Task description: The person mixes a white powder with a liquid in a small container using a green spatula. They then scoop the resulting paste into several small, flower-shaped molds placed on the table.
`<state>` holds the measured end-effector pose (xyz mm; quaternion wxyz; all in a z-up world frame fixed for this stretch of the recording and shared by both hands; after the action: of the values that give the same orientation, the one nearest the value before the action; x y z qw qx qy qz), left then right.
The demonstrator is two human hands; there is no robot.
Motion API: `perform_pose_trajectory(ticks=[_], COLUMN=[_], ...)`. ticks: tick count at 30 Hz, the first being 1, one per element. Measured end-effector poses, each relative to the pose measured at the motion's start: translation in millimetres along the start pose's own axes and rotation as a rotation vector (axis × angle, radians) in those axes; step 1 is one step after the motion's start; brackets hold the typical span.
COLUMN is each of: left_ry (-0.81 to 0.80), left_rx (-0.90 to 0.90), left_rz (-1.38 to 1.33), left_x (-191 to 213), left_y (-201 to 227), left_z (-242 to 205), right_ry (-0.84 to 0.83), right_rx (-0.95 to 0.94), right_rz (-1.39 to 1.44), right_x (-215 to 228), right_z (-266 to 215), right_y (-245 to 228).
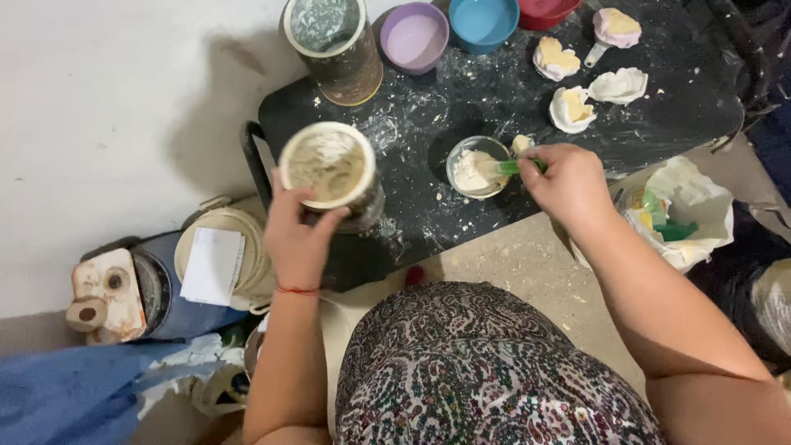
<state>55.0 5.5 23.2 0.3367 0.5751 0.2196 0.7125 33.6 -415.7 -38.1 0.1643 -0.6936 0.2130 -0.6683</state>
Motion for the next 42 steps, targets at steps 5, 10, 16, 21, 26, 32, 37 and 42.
perform_pose_trajectory(ticks=[5, 10, 16, 21, 26, 32, 37, 42], left_ry=[0.111, 0.17, 0.147, 0.091, 0.023, -0.151, -0.631, -0.701], left_rx=[0.15, 0.159, 0.079, 0.189, 0.109, -0.103, 0.296, 0.524], left_rz=[-0.28, -0.262, -0.325, -0.246, -0.27, -0.289, -0.89, -1.149], left_x=[12, 19, 18, 6, 14, -60, -214, -273], left_y=[-53, -99, -117, -144, -101, -17, -59, -61], left_z=[63, 119, 152, 172, 146, 65, 1, -17], right_ry=[-0.092, -0.144, -0.232, -0.288, -0.205, 0.019, 0.038, 0.166], right_rx=[-0.286, -0.46, -0.478, -0.453, -0.375, -0.048, -0.201, -0.102], right_rz=[0.352, 0.981, 1.215, 1.238, 1.013, 0.925, 0.705, 0.415], right_x=[-4, -39, -93, -120, -71, -92, -85, -91], right_z=[-14, 7, 18, 28, 72, 206, 246, 257], right_y=[-5, 35, 33, 35, 14, 81, 72, 102])
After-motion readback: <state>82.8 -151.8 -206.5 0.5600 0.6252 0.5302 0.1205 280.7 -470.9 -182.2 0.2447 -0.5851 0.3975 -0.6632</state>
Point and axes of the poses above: each hand's wrist, its own z-axis towards the middle knuckle, its own x-axis out of the back of the hand, y = z × x, the point moved 6 cm from there along z, towards the middle knuckle, and after that the axes turned 13 degrees about -y, right-handed, at the moved point
